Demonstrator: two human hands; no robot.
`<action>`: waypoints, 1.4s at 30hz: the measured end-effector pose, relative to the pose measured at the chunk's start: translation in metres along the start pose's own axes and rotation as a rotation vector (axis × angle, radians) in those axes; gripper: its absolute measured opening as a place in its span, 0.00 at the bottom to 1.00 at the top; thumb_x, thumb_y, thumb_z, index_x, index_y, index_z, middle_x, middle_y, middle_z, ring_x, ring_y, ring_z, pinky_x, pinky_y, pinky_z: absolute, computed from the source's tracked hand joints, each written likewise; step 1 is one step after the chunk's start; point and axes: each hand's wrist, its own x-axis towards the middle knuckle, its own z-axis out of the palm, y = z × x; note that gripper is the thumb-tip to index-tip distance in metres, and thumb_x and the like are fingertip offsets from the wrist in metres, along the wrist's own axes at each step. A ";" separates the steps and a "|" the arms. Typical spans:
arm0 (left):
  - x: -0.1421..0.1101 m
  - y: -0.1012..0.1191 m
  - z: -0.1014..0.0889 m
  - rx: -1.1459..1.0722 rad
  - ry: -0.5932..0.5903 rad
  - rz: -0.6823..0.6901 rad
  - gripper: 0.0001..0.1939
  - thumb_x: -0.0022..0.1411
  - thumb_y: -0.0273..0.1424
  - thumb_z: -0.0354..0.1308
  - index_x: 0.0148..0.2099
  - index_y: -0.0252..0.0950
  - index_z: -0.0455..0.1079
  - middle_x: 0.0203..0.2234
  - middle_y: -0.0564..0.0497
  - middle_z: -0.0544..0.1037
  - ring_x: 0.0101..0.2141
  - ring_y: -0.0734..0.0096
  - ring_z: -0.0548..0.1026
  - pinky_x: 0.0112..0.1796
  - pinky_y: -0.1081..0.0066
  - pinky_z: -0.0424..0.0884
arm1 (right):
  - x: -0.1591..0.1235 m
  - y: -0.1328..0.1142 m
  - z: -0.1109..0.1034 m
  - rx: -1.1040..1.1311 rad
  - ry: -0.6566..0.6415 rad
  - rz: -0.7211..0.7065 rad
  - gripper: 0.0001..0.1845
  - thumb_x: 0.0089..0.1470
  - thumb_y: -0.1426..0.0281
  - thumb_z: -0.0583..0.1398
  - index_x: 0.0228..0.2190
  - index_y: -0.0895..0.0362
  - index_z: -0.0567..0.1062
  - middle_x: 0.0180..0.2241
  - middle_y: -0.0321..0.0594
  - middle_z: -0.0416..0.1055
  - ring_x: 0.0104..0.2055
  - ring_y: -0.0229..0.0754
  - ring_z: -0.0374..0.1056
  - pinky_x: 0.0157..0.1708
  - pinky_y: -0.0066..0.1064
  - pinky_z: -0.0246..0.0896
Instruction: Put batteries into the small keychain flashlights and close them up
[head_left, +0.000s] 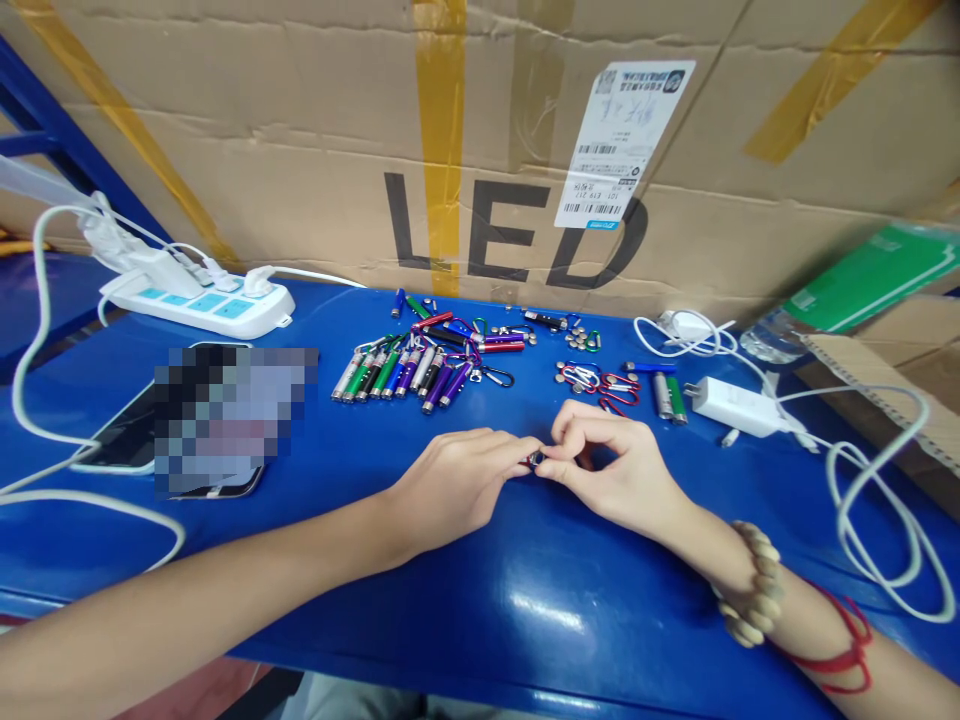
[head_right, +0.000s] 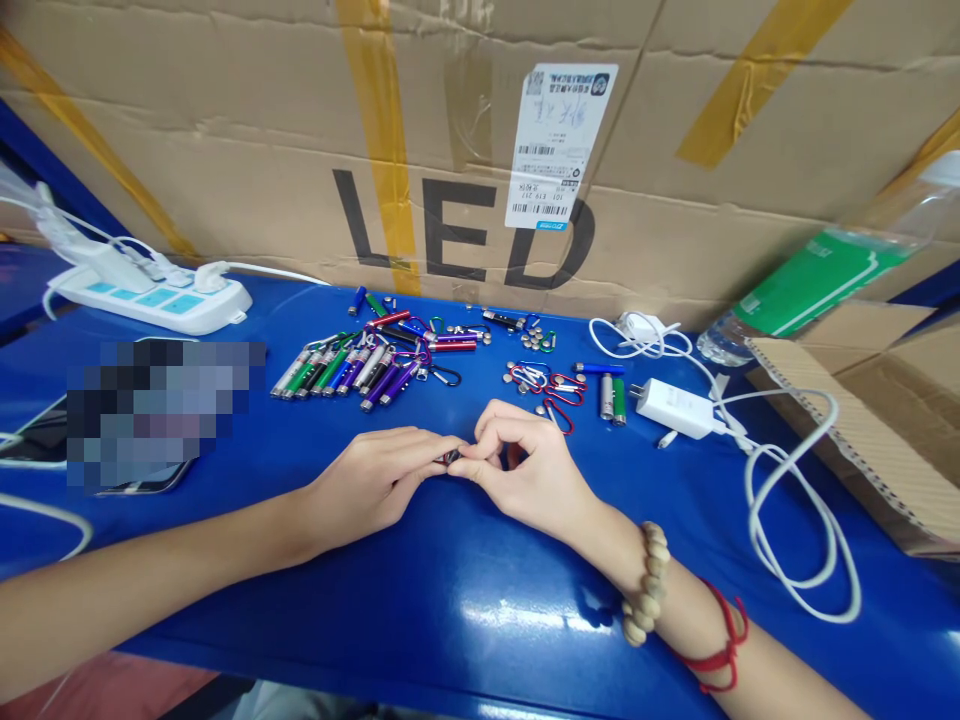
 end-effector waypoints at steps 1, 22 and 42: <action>0.000 0.000 0.000 0.001 0.002 0.000 0.12 0.64 0.24 0.44 0.45 0.33 0.67 0.39 0.49 0.77 0.39 0.70 0.75 0.41 0.71 0.70 | 0.000 0.000 0.000 -0.004 0.003 0.003 0.18 0.47 0.67 0.62 0.14 0.58 0.62 0.20 0.34 0.60 0.20 0.31 0.56 0.19 0.25 0.52; 0.002 -0.002 0.007 -0.075 0.198 -0.108 0.10 0.62 0.27 0.51 0.45 0.36 0.70 0.31 0.52 0.76 0.32 0.74 0.74 0.36 0.75 0.70 | 0.002 0.002 -0.001 -0.004 0.030 0.052 0.11 0.48 0.68 0.62 0.20 0.58 0.68 0.24 0.35 0.65 0.21 0.31 0.58 0.18 0.23 0.54; -0.008 0.015 0.007 0.242 0.232 0.311 0.10 0.63 0.33 0.47 0.37 0.37 0.69 0.16 0.59 0.73 0.17 0.78 0.71 0.20 0.74 0.58 | 0.013 0.017 0.000 -0.235 0.290 0.307 0.15 0.45 0.58 0.62 0.25 0.59 0.74 0.24 0.42 0.75 0.24 0.41 0.71 0.25 0.31 0.68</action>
